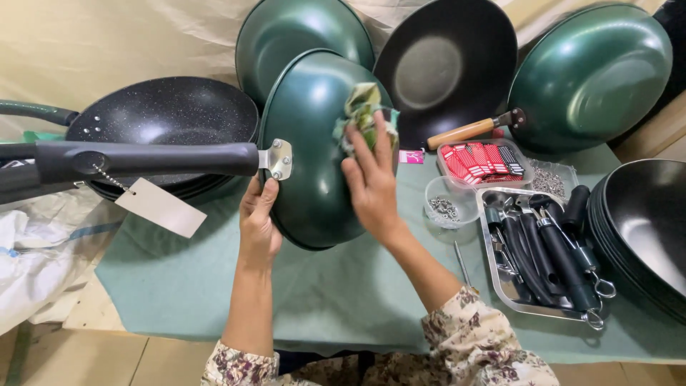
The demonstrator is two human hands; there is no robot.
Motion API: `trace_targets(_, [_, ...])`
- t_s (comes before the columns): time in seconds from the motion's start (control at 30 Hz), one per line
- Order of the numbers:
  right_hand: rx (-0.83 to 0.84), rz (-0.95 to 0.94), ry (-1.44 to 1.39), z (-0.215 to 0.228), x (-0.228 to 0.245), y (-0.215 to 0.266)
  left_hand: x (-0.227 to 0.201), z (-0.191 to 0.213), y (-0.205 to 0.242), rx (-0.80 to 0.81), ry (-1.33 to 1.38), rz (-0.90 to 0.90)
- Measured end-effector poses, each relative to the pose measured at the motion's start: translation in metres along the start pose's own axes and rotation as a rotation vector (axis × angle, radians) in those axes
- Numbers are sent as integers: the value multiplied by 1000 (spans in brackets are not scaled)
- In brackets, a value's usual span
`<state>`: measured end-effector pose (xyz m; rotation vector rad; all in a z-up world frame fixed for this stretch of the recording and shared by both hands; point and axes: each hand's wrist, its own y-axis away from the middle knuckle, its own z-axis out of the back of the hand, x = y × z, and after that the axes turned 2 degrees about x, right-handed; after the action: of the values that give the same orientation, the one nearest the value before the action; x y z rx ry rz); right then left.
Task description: Assembling a wok by wiping it clean and then attaching the handle using a screwdriver and screws.
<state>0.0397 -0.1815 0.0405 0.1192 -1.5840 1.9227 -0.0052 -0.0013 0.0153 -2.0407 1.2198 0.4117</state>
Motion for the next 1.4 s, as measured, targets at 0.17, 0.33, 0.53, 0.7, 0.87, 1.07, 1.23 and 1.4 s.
trace_targets(0.17, [-12, 357, 250, -10, 14, 46, 1, 11, -1, 9, 15, 3])
trace_targets(0.33, [-61, 362, 195, 0, 13, -7, -6, -4, 3, 5, 2, 40])
trace_targets(0.53, [15, 229, 353, 7, 40, -44, -7, 0, 7, 91, -44, 188])
trace_targets(0.7, [-41, 471, 414, -8, 54, 3, 2, 10, 2, 116, -66, -1])
trace_targets(0.87, [-31, 462, 399, 4, 33, -26, -17, -20, 4, 65, -42, 28])
trace_targets(1.07, [-54, 349, 365, 8, 28, -33, -21, -36, 5, 38, -19, 42])
trace_targets(1.23, [-15, 317, 361, 7, 42, 11, -11, -31, 4, 3, -6, 40])
trace_targets(1.4, [29, 411, 393, 2, 57, 48, 25, 9, -3, 10, -120, 23])
